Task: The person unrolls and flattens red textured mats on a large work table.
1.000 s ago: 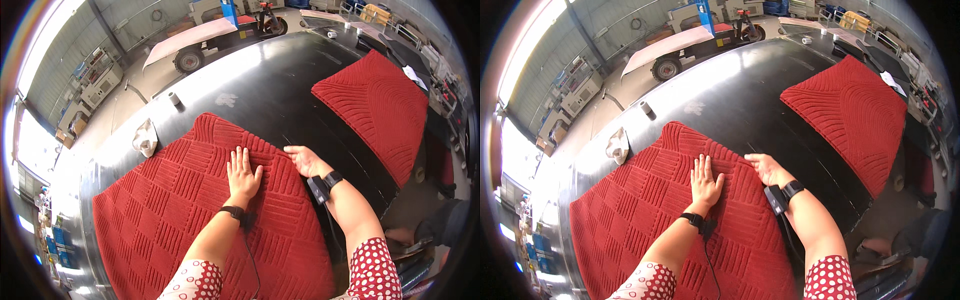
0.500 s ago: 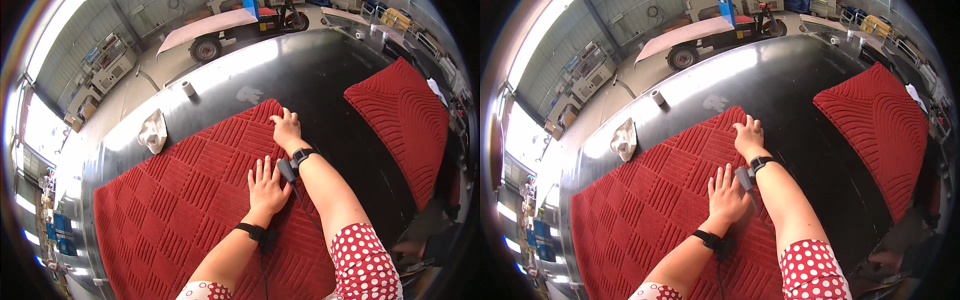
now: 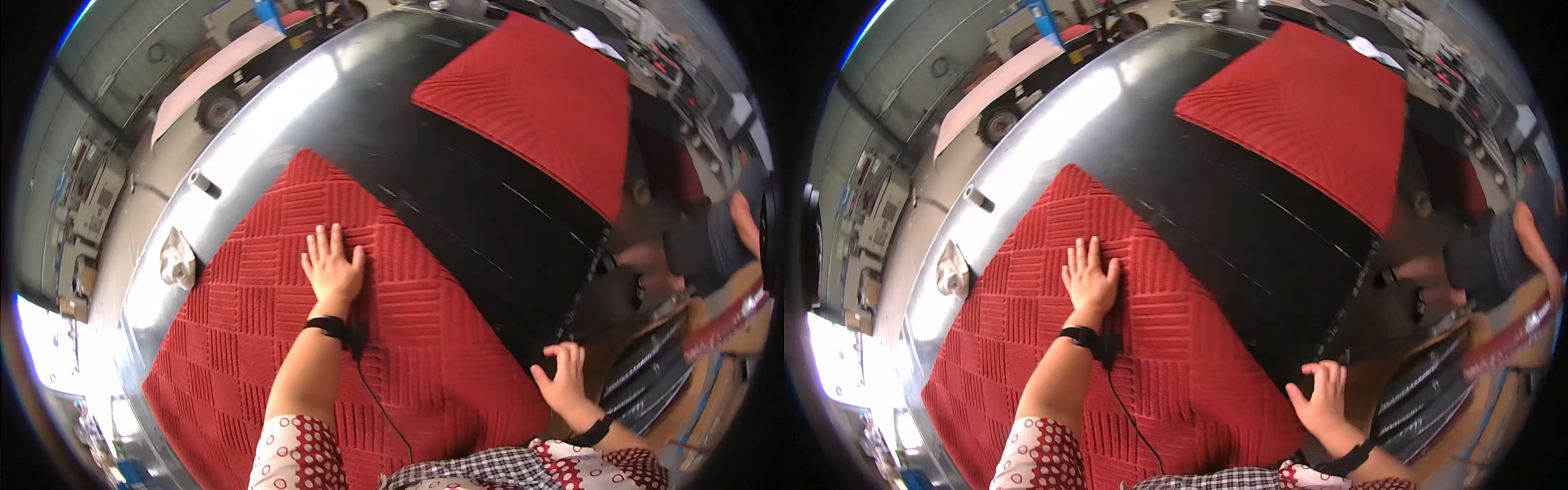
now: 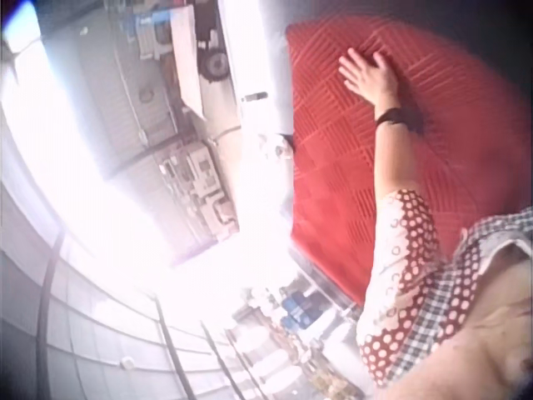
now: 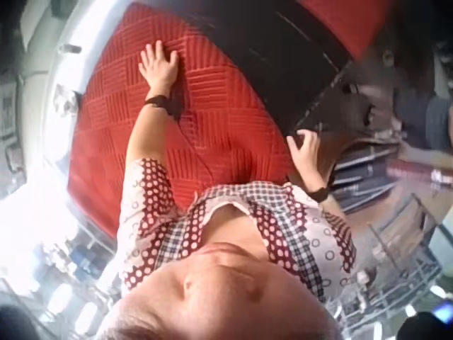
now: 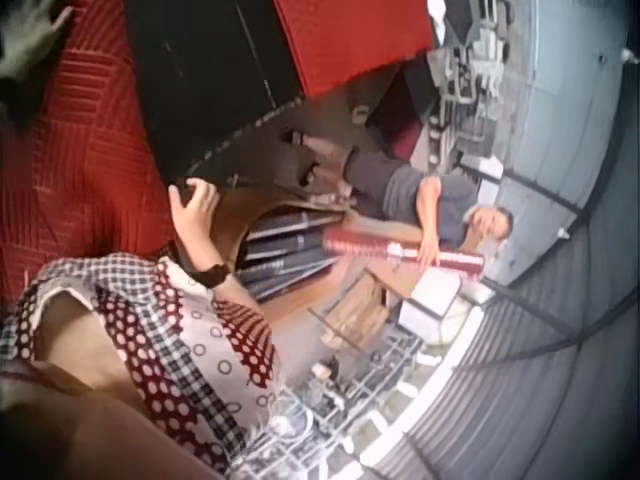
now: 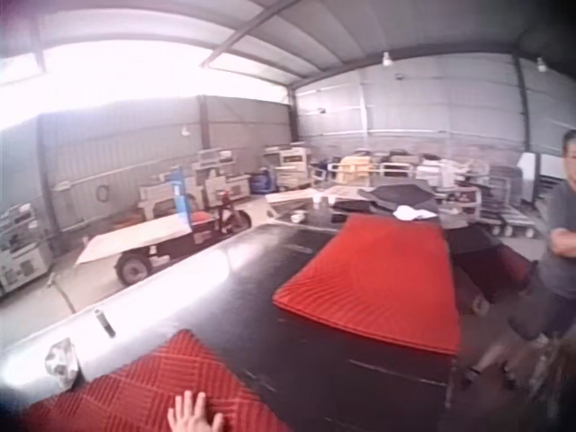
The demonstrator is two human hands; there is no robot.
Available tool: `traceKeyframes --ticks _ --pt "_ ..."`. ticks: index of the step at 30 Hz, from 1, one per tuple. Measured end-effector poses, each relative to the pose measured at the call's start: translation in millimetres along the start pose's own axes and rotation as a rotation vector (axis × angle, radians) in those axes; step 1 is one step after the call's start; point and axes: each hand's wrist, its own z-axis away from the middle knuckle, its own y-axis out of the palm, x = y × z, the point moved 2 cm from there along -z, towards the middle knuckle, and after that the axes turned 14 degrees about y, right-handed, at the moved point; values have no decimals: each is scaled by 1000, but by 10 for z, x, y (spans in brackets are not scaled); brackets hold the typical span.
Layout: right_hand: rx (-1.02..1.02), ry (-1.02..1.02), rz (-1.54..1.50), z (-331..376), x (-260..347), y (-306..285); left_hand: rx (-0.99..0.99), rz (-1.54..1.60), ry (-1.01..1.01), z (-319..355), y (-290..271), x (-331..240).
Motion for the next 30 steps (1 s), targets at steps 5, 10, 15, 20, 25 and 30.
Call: traceKeyframes --ticks 5,10,15,20,25,30 --pt "741 1065 -1132 584 -291 283 54 9 28 -39 -15 -55" --pt "1163 1190 -1449 706 -306 402 132 1 34 -2 -8 -121" --pt "1035 1394 -1423 790 -405 277 110 0 39 22 -39 -144" --pt "-164 366 -764 468 -70 -52 27 -12 58 7 -131 -124" --pt "-359 145 -332 432 -221 197 54 255 334 282 -293 -1259" --pt "-304 -30 -314 197 61 225 115 -1 364 540 -101 -1497"
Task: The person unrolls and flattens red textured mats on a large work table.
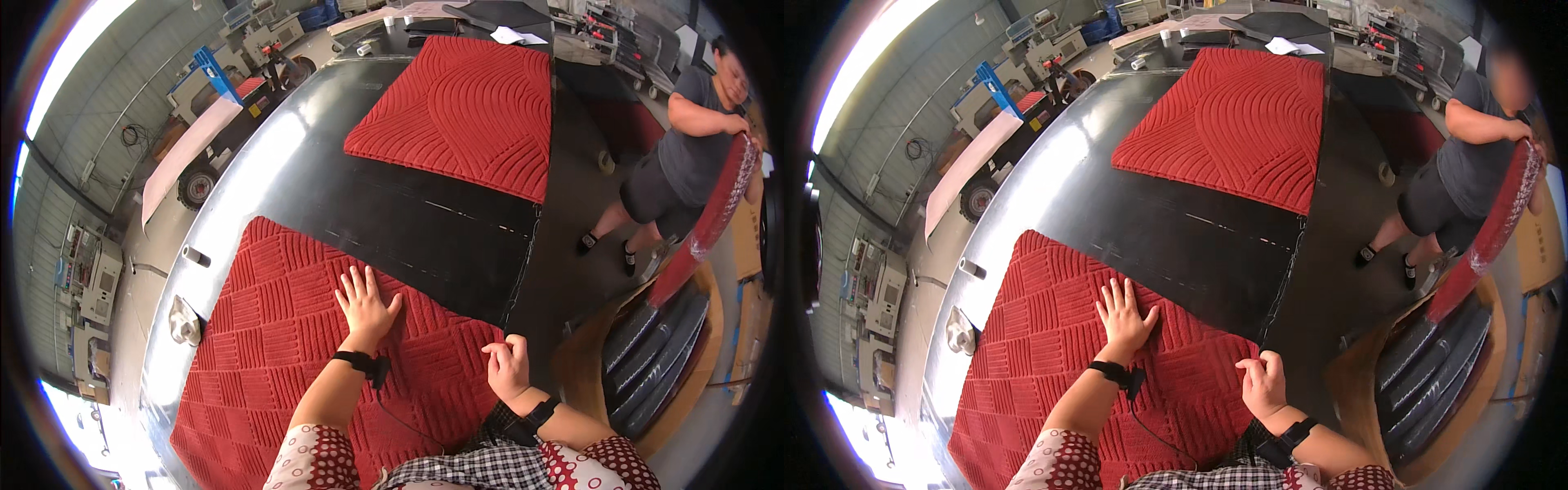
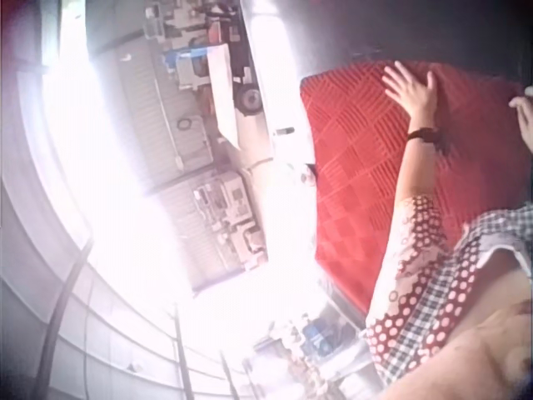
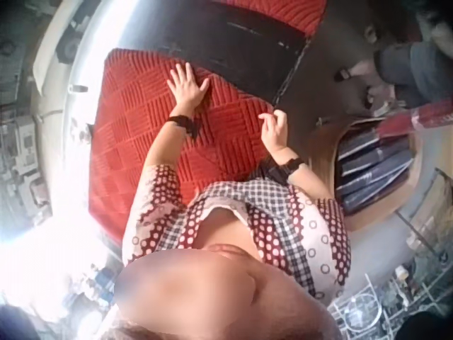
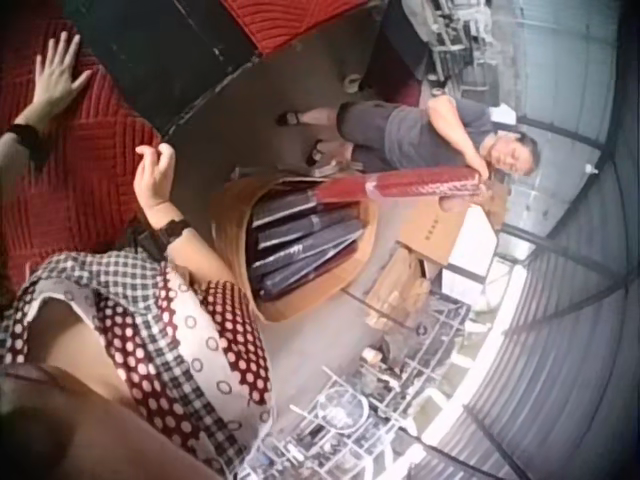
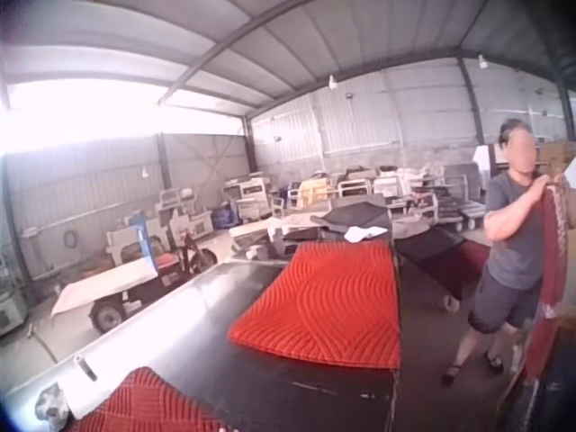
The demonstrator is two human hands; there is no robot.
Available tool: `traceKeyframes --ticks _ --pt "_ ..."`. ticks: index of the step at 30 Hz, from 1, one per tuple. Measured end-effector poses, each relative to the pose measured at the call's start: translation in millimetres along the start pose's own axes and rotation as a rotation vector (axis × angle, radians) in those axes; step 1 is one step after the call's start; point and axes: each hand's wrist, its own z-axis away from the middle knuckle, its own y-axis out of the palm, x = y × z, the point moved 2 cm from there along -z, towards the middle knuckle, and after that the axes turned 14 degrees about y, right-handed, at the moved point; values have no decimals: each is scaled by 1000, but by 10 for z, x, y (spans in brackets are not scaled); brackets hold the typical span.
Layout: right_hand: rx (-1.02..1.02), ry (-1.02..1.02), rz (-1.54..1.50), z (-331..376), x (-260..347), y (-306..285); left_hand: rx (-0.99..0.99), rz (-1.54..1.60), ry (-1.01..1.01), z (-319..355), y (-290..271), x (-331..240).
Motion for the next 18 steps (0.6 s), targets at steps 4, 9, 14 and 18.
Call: traceKeyframes --ticks 4,9,14,18 --pt "-20 11 88 -2 -134 52 31 10 8 -95 14 -120" --pt "-30 -15 4 -148 -99 155 10 17 -32 -178 0 -10" --pt "-11 -43 78 -115 -103 187 -9 30 -25 -60 -56 -150" --pt "-15 -72 67 -219 -181 86 23 46 232 284 -103 -1076"
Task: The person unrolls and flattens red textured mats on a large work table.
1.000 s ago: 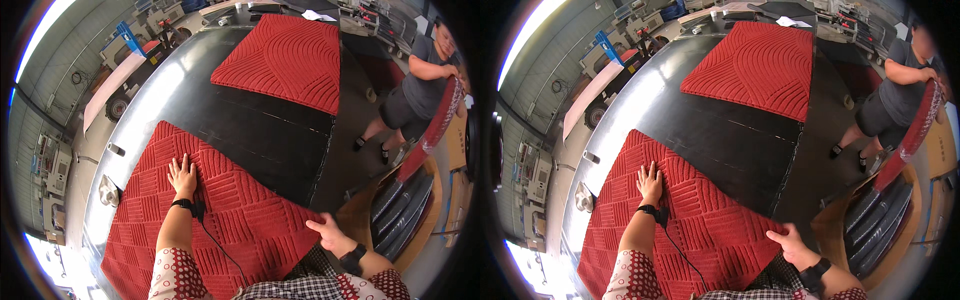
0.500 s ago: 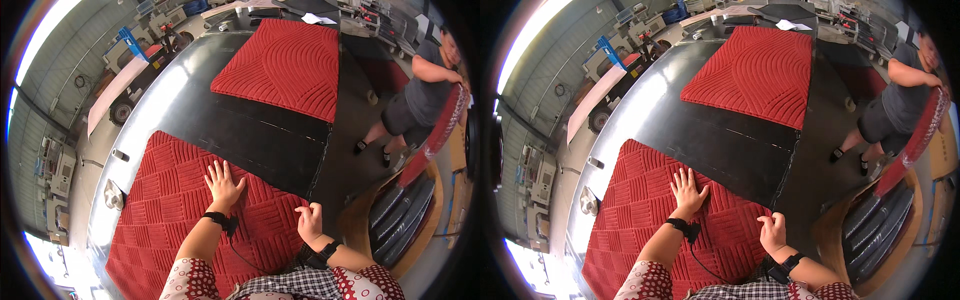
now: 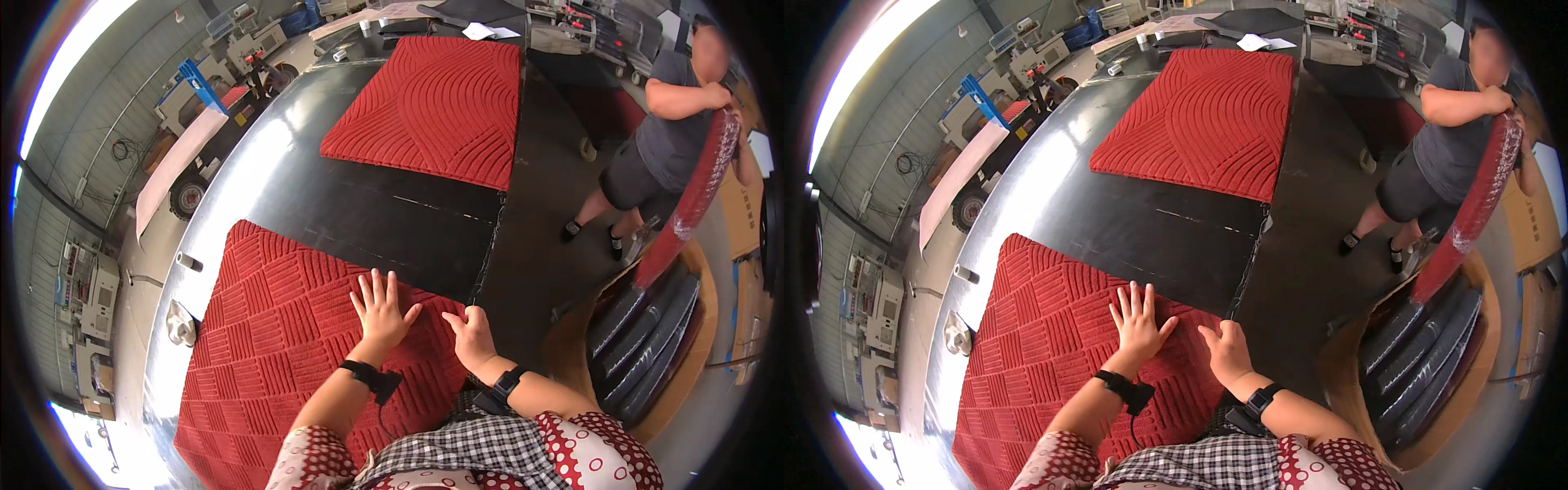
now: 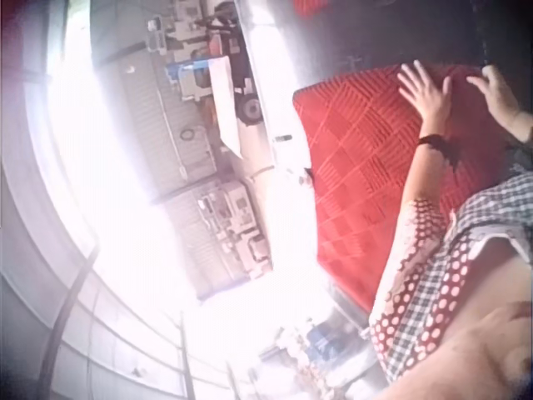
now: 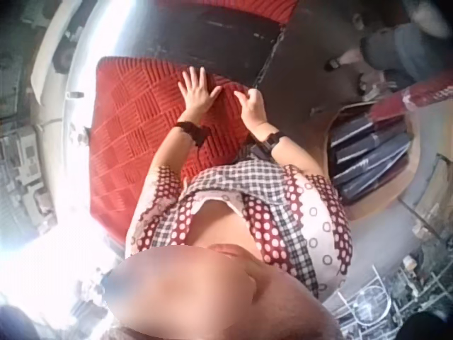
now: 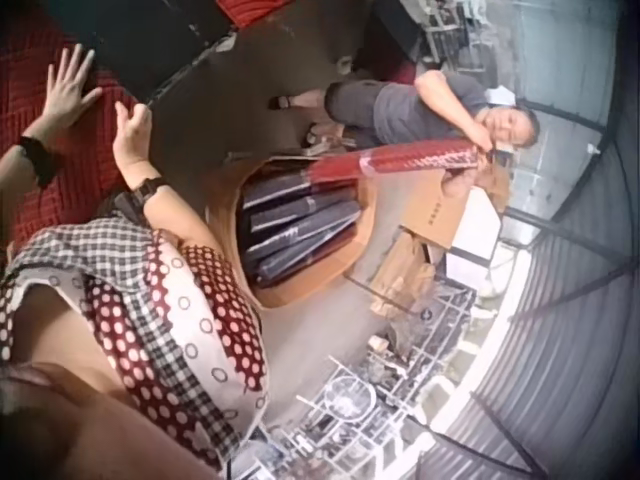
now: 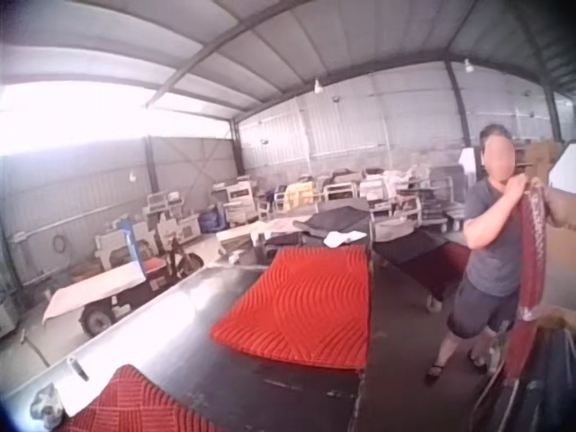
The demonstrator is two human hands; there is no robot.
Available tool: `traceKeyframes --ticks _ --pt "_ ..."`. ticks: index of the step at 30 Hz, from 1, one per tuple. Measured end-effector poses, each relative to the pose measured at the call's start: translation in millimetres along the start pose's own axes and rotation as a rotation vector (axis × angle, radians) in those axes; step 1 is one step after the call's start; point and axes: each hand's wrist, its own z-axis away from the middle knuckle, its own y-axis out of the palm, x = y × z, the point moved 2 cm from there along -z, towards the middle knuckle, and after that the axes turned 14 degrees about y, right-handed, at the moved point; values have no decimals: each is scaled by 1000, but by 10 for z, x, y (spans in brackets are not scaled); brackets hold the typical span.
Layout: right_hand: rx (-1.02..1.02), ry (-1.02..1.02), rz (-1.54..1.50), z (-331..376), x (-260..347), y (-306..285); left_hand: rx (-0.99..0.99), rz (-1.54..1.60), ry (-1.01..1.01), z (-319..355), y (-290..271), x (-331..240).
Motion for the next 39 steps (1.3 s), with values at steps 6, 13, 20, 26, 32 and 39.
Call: traceKeyframes --ticks 6,13,20,26,32,39 --pt "-12 132 -71 -242 -118 267 -26 33 -67 -295 66 240" --pt "-81 44 292 -101 176 -266 -134 60 -86 -51 78 411" --pt "205 -264 342 -407 237 271 -70 119 -33 -232 -97 250" --pt "291 -252 359 -522 272 359 -53 -13 -169 -322 -17 1483" --pt "427 -297 382 -550 260 296 -42 -40 -376 -415 -167 2205" --pt "427 -299 353 -519 332 368 -46 27 -453 -443 -113 2225"
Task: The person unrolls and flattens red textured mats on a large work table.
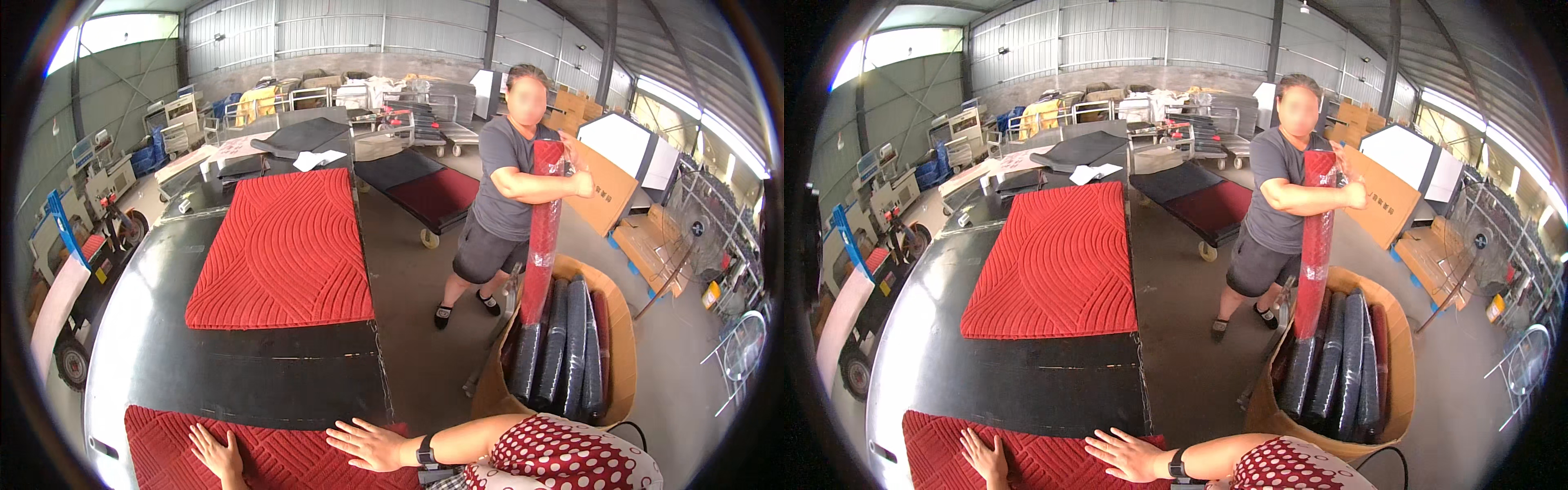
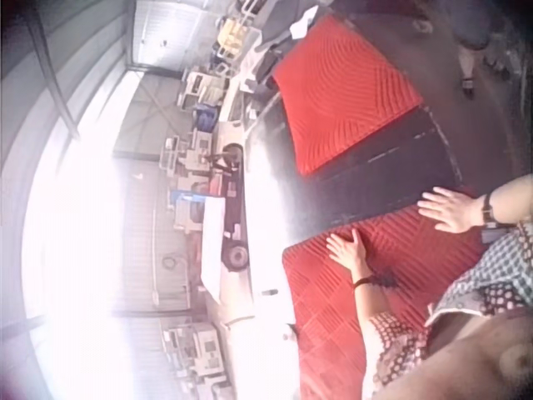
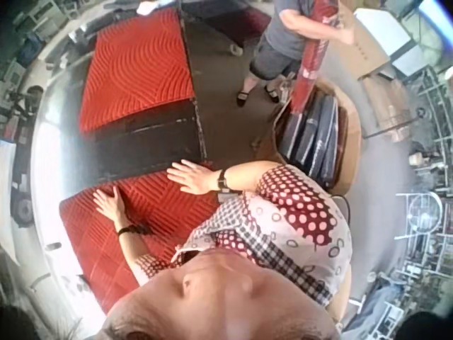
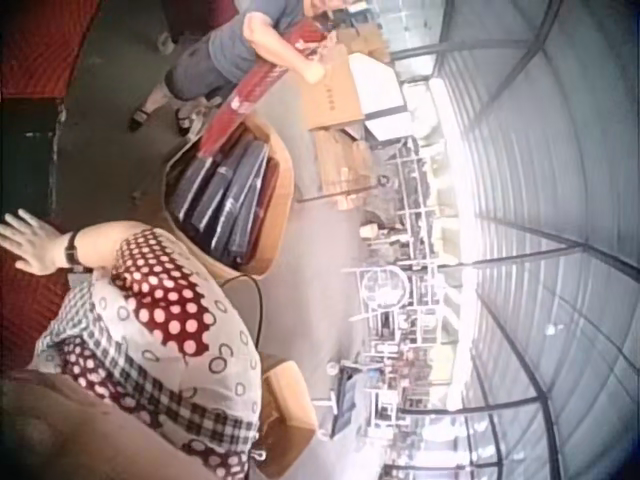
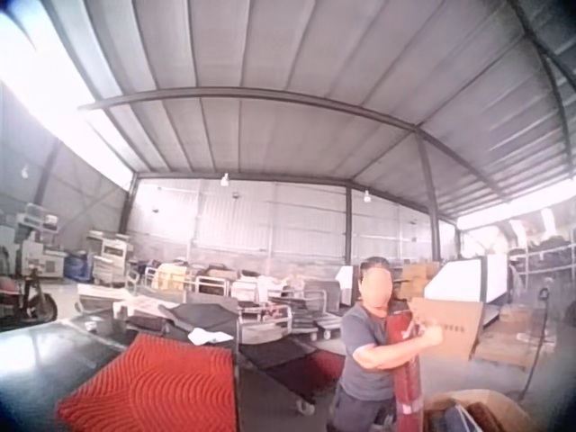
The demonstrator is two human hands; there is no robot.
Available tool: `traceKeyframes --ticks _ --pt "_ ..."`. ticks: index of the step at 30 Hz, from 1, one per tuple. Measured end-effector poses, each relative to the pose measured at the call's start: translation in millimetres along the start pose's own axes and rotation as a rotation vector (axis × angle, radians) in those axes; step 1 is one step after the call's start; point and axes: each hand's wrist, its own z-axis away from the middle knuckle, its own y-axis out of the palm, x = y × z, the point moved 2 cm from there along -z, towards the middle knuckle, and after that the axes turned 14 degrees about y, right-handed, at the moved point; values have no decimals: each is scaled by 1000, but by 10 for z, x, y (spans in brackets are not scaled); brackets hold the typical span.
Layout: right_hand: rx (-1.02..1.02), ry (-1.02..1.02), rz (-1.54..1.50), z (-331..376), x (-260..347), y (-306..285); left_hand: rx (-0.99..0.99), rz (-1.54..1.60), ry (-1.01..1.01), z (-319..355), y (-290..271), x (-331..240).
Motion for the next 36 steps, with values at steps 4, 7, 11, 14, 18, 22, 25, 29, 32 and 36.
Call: traceKeyframes --ticks 4,7,11,14,18,22,25,29,32,36 --pt "10 -6 23 -25 8 30 14 0 -22 3 -4 13" --pt "-11 -21 -1 -7 43 56 -7 -4 -46 31 160 191" --pt "-12 -33 -25 -22 -10 130 91 56 70 318 213 258" --pt "14 11 -43 -6 -131 94 289 486 57 496 -301 579" --pt "-55 -57 -81 4 -24 59 442 829 -178 403 -1241 1243" --pt "-35 -37 -52 -8 -75 76 329 40 35 -145 -1536 1279" --pt "-46 -34 -48 10 -65 54 158 -4 71 -414 -1118 1317" --pt "-66 -75 -143 101 138 -53 12 -50 -37 -542 -69 1361" --pt "-63 1 -105 122 -53 -108 -65 -241 79 -618 327 818" --pt "-31 -25 -120 52 94 -146 -33 -170 -38 -884 33 1228"
